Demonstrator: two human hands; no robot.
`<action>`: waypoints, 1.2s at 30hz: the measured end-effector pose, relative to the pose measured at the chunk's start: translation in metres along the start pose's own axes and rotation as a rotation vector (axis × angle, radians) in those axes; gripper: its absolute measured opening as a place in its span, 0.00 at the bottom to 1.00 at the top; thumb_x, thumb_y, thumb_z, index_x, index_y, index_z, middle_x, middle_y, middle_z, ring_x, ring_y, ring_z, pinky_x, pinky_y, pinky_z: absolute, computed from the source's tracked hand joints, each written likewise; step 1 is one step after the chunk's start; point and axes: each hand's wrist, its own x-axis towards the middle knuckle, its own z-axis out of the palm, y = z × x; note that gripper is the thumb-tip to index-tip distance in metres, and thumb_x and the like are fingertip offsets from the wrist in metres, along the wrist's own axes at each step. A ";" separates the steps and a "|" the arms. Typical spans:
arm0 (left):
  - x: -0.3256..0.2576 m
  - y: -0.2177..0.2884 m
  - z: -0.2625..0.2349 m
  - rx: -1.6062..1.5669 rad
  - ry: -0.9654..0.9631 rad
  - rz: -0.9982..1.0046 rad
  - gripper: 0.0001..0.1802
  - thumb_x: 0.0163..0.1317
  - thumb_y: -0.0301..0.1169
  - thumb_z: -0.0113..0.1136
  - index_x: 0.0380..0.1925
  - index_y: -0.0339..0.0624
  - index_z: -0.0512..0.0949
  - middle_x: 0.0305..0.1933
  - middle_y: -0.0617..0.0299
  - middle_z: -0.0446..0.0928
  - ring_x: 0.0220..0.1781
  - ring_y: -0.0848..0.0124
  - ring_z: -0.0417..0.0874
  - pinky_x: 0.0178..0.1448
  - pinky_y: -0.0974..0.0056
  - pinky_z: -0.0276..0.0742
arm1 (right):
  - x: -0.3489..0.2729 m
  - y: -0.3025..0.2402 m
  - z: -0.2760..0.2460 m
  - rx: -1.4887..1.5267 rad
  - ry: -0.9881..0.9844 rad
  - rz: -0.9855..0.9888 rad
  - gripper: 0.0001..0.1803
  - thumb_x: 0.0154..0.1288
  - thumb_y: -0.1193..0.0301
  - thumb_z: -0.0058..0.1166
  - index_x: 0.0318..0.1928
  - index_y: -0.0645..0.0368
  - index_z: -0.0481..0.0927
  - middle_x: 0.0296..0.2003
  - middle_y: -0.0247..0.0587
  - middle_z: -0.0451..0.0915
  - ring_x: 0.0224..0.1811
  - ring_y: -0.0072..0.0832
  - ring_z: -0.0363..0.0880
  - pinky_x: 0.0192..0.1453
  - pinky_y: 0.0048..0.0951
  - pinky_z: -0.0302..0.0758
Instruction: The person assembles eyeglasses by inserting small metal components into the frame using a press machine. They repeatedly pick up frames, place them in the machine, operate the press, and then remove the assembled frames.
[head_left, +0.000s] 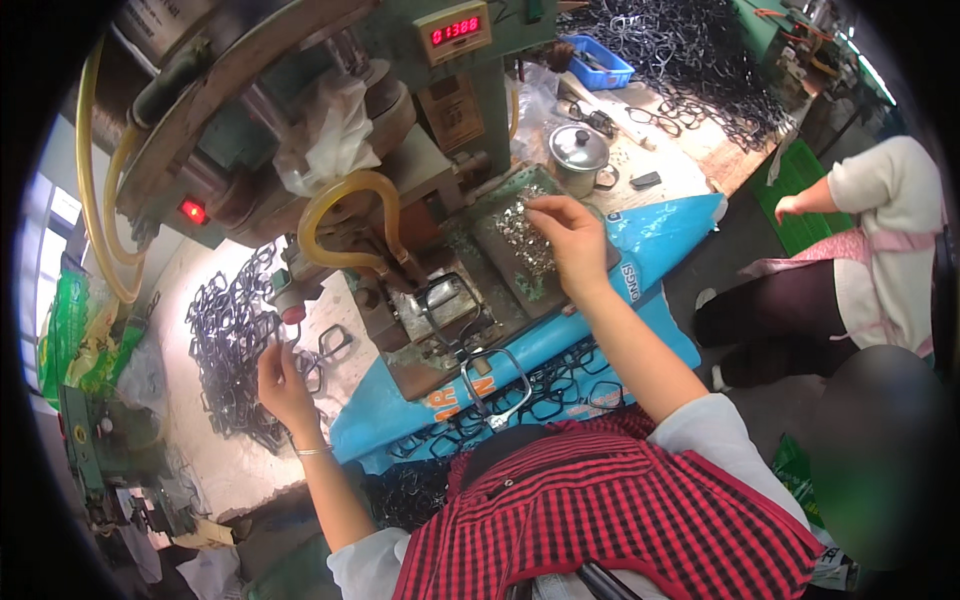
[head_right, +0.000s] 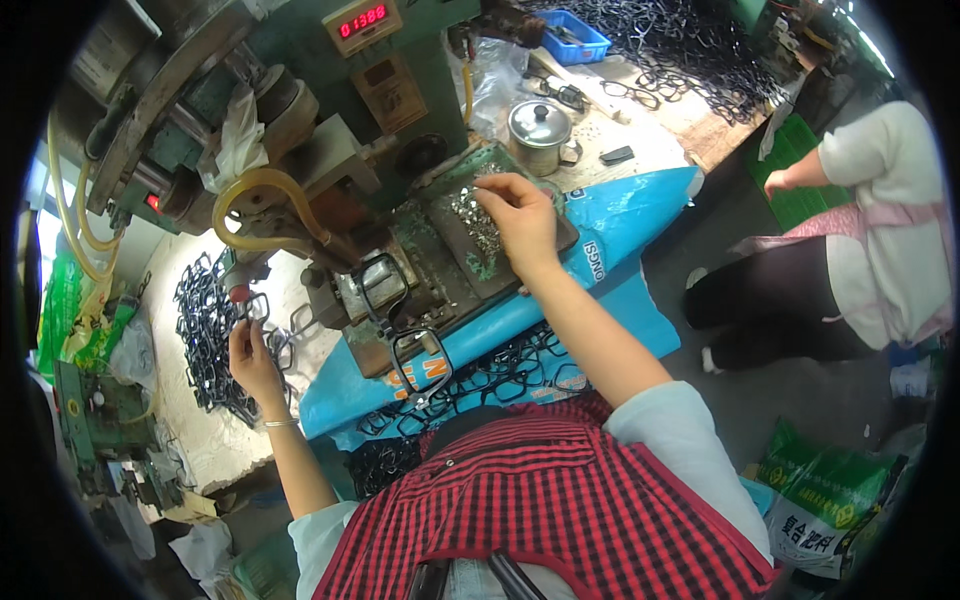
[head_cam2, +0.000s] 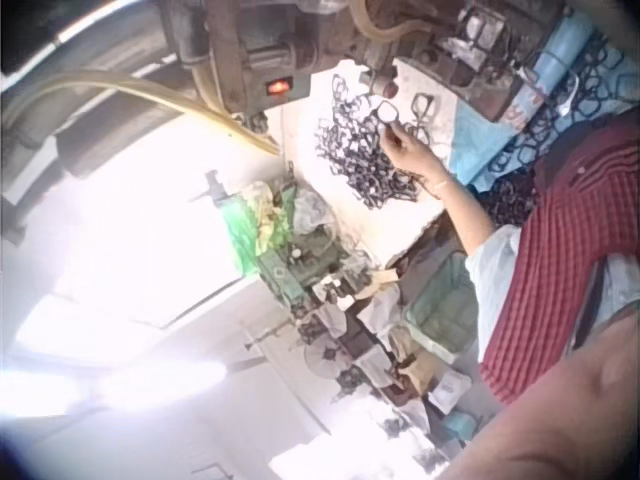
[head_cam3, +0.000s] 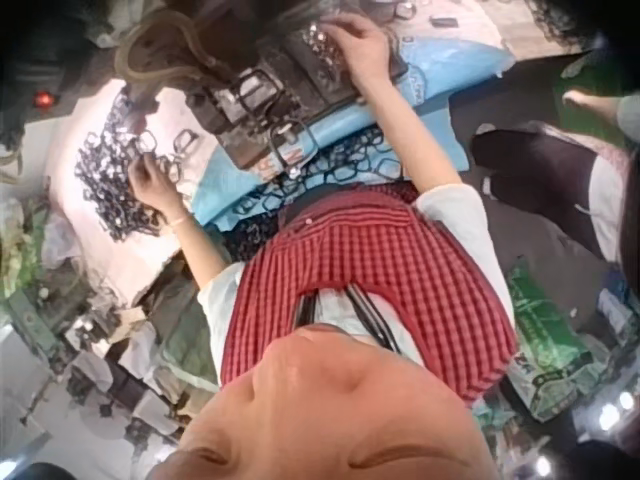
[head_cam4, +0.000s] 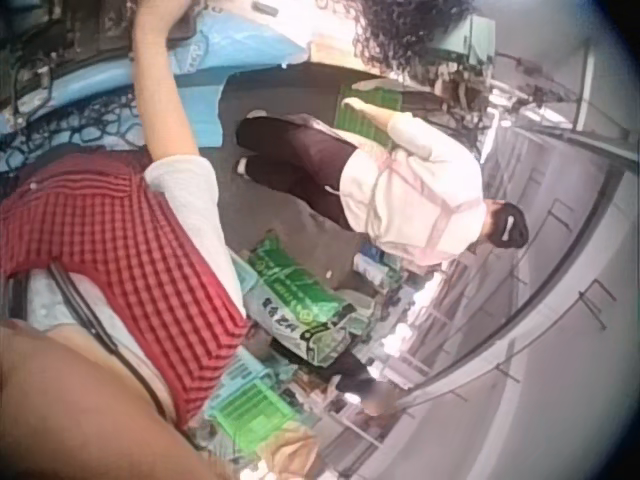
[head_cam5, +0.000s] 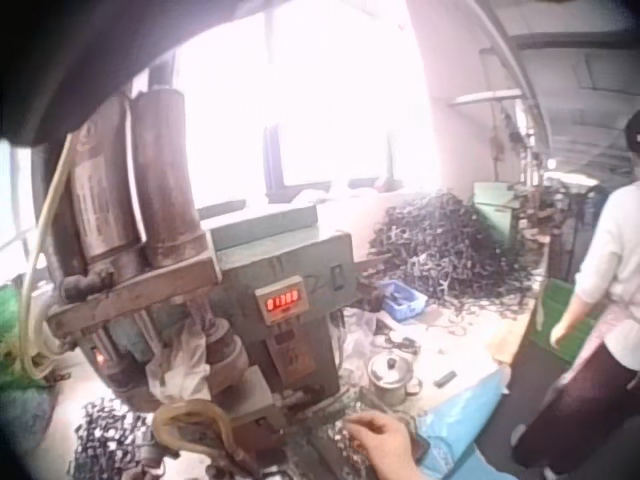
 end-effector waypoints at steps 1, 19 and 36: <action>-0.001 0.001 0.004 -0.028 -0.009 -0.038 0.11 0.68 0.28 0.60 0.46 0.31 0.79 0.39 0.62 0.81 0.39 0.77 0.79 0.44 0.70 0.75 | -0.001 -0.005 0.003 -0.033 -0.023 0.018 0.07 0.62 0.77 0.62 0.41 0.63 0.85 0.32 0.30 0.83 0.34 0.15 0.77 0.41 0.17 0.72; -0.018 0.161 0.031 -0.866 0.058 0.273 0.07 0.71 0.22 0.50 0.47 0.37 0.71 0.43 0.56 0.77 0.44 0.67 0.81 0.50 0.60 0.82 | -0.040 -0.084 0.083 -0.024 -0.496 0.046 0.25 0.55 0.81 0.62 0.54 0.65 0.72 0.31 0.34 0.82 0.38 0.18 0.80 0.46 0.22 0.74; -0.049 0.196 0.063 -0.245 -0.373 1.066 0.13 0.46 0.19 0.69 0.33 0.40 0.78 0.42 0.54 0.84 0.40 0.56 0.87 0.41 0.58 0.86 | -0.003 -0.016 -0.020 -1.184 -0.206 -0.626 0.08 0.52 0.70 0.64 0.35 0.55 0.84 0.48 0.44 0.80 0.61 0.47 0.73 0.55 0.44 0.76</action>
